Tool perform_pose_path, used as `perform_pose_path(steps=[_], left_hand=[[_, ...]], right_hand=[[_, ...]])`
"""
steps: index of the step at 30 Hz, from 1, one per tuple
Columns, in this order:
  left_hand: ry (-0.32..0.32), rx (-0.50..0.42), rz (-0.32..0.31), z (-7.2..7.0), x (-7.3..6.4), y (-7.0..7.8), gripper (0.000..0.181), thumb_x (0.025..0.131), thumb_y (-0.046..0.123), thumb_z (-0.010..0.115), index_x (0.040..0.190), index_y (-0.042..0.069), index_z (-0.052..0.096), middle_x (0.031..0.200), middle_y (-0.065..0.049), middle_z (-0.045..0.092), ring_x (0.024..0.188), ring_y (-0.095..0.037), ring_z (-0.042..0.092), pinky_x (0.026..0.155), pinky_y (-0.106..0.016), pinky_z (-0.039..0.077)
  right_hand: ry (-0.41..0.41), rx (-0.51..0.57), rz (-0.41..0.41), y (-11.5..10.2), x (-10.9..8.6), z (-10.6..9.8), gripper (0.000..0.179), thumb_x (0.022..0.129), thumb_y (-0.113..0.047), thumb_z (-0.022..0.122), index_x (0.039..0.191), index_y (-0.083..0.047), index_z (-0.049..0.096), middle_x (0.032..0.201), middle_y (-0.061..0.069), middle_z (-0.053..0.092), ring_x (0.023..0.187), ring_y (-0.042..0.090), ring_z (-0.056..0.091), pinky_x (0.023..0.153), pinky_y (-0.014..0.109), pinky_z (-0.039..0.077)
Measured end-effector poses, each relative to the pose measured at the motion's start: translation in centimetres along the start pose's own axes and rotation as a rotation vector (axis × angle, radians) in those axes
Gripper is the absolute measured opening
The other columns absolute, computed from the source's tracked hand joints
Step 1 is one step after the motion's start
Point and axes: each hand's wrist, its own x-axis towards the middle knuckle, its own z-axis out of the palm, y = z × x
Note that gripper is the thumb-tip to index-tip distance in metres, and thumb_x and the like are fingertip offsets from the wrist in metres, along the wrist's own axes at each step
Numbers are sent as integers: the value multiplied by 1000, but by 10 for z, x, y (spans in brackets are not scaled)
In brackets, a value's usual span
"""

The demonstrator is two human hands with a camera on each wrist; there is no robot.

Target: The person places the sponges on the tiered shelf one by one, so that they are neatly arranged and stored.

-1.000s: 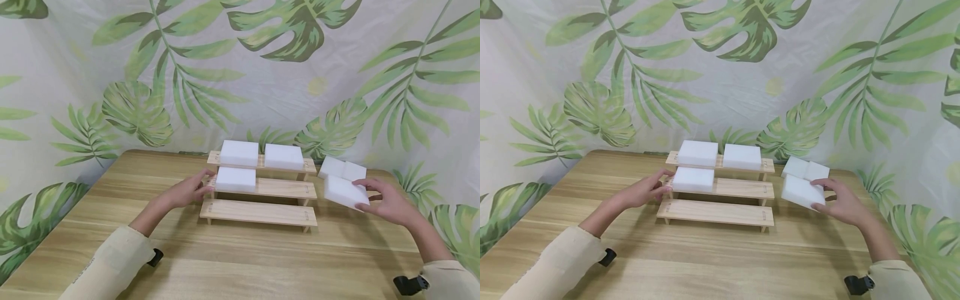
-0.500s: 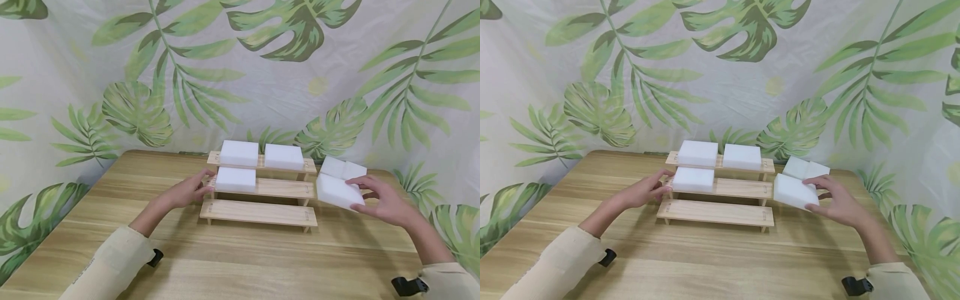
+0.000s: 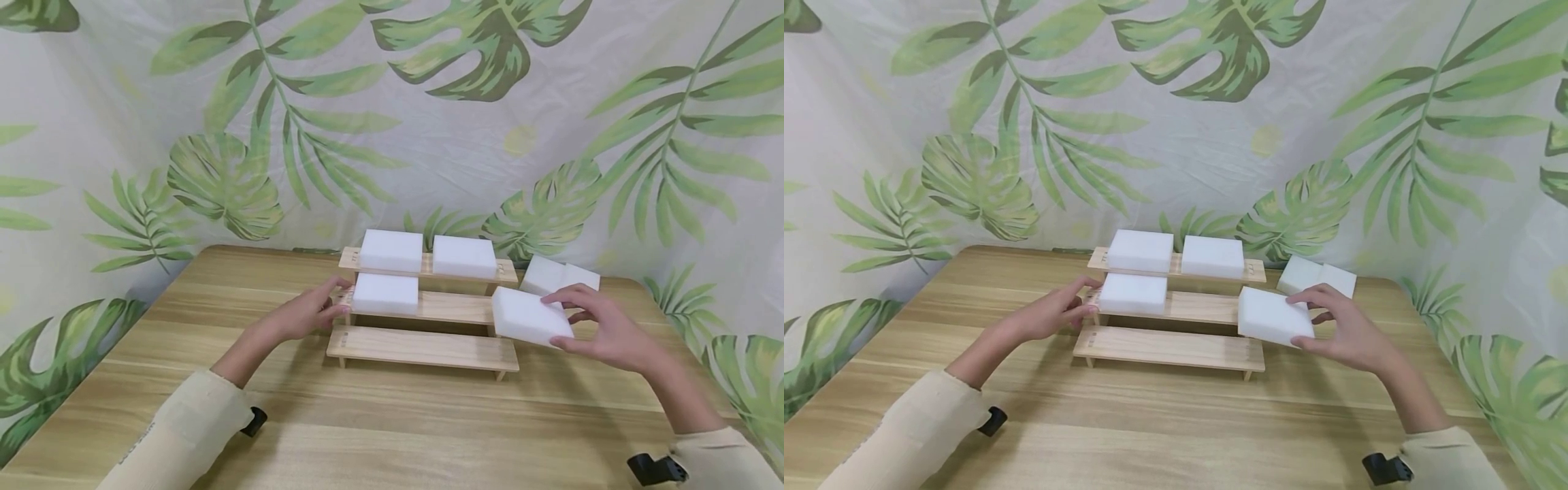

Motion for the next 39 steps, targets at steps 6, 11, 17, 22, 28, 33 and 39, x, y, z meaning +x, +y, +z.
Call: perform_pose_path(steps=[6,11,17,22,28,33,39], left_hand=[[-1,3,3,0,0,1,50,111,25,52,150,0,35,77,-18,62,76,-34,62,66,-36,46],[-3,9,4,0,0,2,50,111,25,52,151,1,34,77,-18,62,77,-33,62,66,-36,46],[-3,9,5,-1,0,4,49,111,25,52,150,1,35,77,-18,62,76,-34,61,65,-36,46],[0,10,9,-1,0,3,50,111,25,52,150,1,35,77,-18,62,75,-33,61,65,-36,46],[-4,1,-3,0,0,1,51,111,26,53,151,1,34,77,-18,63,78,-33,64,67,-37,47],[-4,-4,-9,1,-1,3,50,111,25,53,151,1,35,76,-17,61,77,-33,61,67,-36,46],[3,5,-10,0,-1,4,50,111,25,53,151,1,35,74,-16,59,73,-30,58,65,-36,44]], right_hand=[[-14,17,7,-9,6,8,54,74,-3,92,123,-8,70,120,8,62,104,7,60,78,26,58],[-14,19,27,-17,12,15,49,76,-7,92,120,-10,72,121,8,63,102,15,63,77,32,60],[-16,-37,41,-24,19,25,44,79,-13,91,119,-11,72,121,8,66,103,26,65,77,33,58],[-7,-70,22,-25,24,35,43,79,-15,91,118,-11,73,120,5,67,104,24,64,76,37,57],[-13,-65,23,-26,28,41,43,80,-15,91,119,-10,73,120,5,66,106,23,63,77,40,57],[-19,-57,38,-29,31,43,43,81,-15,90,120,-9,73,121,7,66,107,26,64,78,39,56],[-18,-65,44,-31,35,43,44,80,-16,90,120,-8,73,122,9,66,107,27,64,78,39,56]])
